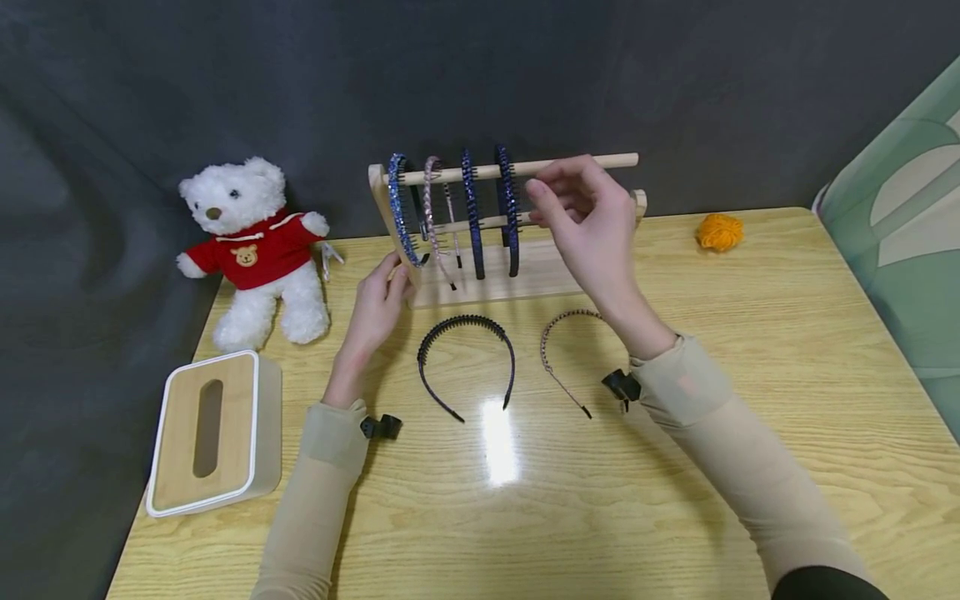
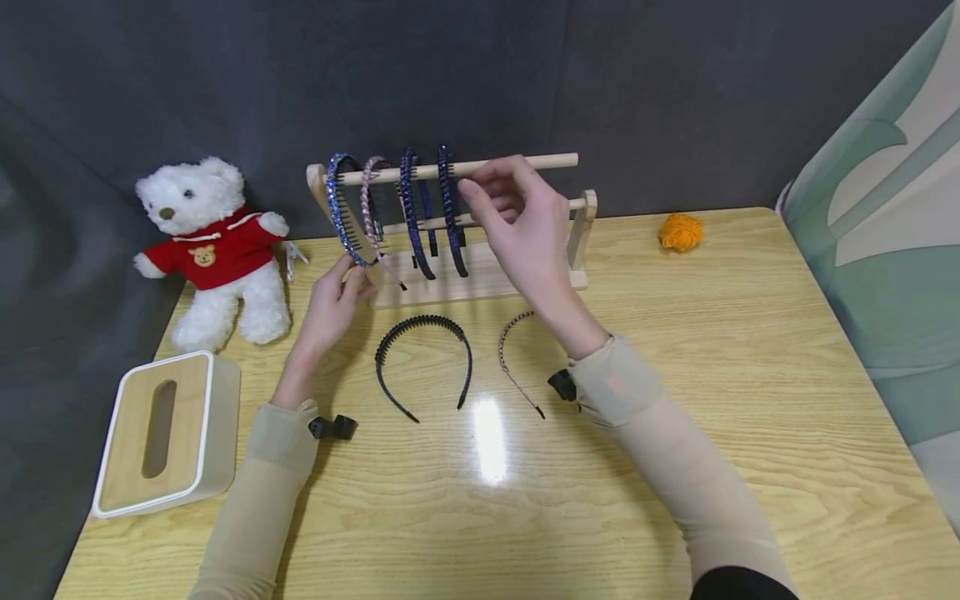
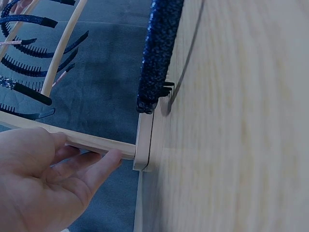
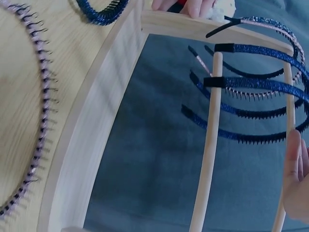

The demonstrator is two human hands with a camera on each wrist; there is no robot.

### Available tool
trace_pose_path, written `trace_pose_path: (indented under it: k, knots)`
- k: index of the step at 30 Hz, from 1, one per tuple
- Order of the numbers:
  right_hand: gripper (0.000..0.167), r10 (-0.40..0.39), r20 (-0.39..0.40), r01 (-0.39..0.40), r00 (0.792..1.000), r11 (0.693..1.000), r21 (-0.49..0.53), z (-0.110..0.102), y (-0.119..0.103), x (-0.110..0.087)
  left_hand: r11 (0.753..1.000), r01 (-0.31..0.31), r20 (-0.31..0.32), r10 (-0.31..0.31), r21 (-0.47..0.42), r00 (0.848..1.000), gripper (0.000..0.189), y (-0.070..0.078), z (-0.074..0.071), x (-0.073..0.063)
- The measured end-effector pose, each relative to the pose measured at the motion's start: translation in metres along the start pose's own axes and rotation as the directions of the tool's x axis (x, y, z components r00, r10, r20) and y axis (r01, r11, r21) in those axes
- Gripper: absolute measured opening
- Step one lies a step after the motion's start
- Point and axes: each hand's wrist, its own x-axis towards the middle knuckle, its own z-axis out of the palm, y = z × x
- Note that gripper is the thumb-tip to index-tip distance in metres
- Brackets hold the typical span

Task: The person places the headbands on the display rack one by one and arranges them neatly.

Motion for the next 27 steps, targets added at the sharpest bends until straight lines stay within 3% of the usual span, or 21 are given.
trace_pose_path:
  k: [6, 13, 21, 27]
  knots:
    - [0.017, 0.009, 0.015, -0.008, 1.0, 0.999, -0.042, -0.016, 0.003, -0.005, 1.0, 0.0, 0.001, 0.0, -0.003, 1.0, 0.041, 0.001, 0.0, -0.001]
    - [0.017, 0.093, 0.075, -0.084, 0.993, 0.99, -0.111, -0.035, 0.005, -0.013, 1.0, 0.001, 0.002, -0.001, 0.007, 1.0, 0.041, 0.0, 0.0, 0.0]
    - [0.023, 0.229, 0.154, -0.19, 0.961, 0.954, -0.231, -0.055, 0.012, -0.027, 1.0, -0.002, 0.011, 0.002, 0.002, 1.0, 0.042, 0.0, 0.0, 0.0]
    - [0.026, 0.271, 0.218, -0.194, 0.938, 0.929, -0.316, -0.07, 0.019, -0.036, 1.0, 0.0, 0.009, 0.0, -0.001, 1.0, 0.042, 0.0, -0.001, 0.0]
